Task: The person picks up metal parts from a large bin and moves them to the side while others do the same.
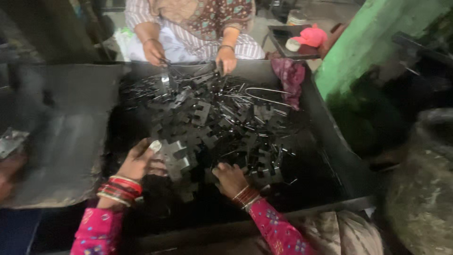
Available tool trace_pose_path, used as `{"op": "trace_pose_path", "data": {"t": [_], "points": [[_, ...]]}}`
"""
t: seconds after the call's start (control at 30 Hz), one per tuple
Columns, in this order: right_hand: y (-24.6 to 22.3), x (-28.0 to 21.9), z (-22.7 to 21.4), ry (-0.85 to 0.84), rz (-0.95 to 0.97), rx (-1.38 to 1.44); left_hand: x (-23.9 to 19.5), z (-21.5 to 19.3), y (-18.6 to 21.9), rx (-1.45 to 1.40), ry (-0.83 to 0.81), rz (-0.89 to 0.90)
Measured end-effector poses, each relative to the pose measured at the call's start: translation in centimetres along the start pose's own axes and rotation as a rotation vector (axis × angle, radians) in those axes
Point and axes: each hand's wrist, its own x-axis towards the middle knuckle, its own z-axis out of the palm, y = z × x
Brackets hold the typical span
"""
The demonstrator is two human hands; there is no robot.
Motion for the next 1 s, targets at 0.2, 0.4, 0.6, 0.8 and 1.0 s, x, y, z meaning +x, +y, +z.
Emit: {"op": "trace_pose_path", "data": {"t": [0.2, 0.4, 0.6, 0.8, 1.0], "points": [[3.1, -1.9, -2.7, 0.371, 0.571, 1.3, -1.8, -0.1, 1.6, 0.009, -0.077, 0.261], [2.5, -2.4, -4.4, 0.106, 1.038, 2.139, -0.4, 1.1, -1.3, 0.462, 0.044, 0.548], [-3.9, -1.6, -2.5, -0.102, 1.466, 1.453, -3.7, 11.2, -10.1, 1.021, -0.146, 0.293], [-2.3, -3.0, 6.3, 0.362, 0.742, 1.614, -4.2, 11.1, -8.0, 0.922, 0.13, 0.51], [-5.5, -2.7, 2.6, 0.034, 0.81, 1.307, -3.4, 5.7, -0.4, 1.254, 0.505, 0.909]]}}
